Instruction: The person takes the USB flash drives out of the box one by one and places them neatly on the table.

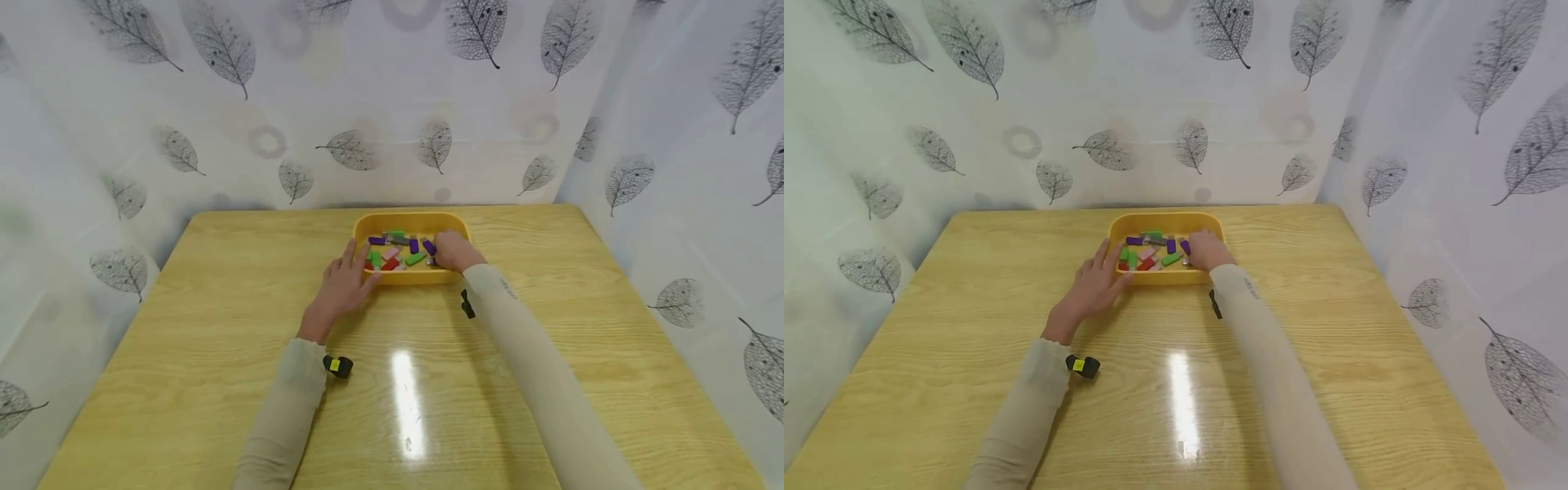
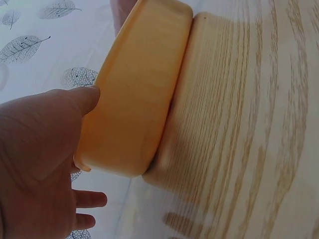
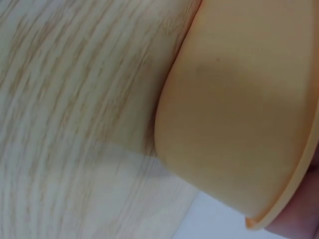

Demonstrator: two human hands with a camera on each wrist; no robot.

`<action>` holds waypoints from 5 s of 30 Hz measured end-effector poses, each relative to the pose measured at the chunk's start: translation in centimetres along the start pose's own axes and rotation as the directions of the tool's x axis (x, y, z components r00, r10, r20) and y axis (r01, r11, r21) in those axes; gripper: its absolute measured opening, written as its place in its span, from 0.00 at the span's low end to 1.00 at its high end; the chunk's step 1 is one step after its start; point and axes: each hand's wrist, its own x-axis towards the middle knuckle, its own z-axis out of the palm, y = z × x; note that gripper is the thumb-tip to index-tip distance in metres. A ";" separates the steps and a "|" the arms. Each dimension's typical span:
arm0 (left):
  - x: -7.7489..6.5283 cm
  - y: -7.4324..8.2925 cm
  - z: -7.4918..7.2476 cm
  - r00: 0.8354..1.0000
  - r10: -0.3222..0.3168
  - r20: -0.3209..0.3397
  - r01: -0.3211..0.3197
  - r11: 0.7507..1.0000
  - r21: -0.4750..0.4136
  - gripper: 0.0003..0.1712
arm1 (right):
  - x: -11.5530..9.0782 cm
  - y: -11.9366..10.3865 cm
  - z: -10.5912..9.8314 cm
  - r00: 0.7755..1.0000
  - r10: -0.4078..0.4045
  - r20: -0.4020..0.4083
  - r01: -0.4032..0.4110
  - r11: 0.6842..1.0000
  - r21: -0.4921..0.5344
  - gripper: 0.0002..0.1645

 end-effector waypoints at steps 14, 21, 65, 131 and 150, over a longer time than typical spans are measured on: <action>0.3 0.4 -0.3 0.999 -0.020 0.033 0.019 0.999 0.029 0.43 | 0.2 0.0 0.1 1.000 0.020 -0.012 -0.020 0.999 -0.034 0.15; 0.3 0.4 -0.1 0.999 -0.032 0.031 0.031 0.999 0.025 0.43 | 0.4 0.3 0.2 1.000 0.005 0.005 -0.005 1.000 -0.022 0.08; 0.0 -0.1 -0.3 0.999 -0.037 0.031 0.036 0.999 0.016 0.43 | 0.5 0.5 -1.0 0.997 -0.050 0.053 0.045 0.995 0.092 0.06; 1.1 0.7 0.6 0.996 -0.068 -0.063 0.061 0.994 -0.095 0.43 | -10.8 2.7 -1.7 0.956 -0.189 -0.223 0.260 0.899 0.352 0.16; 1.2 1.1 0.7 0.997 -0.065 -0.048 0.060 0.994 -0.094 0.44 | -11.7 2.9 -1.5 0.961 -0.199 -0.192 0.253 0.912 0.322 0.20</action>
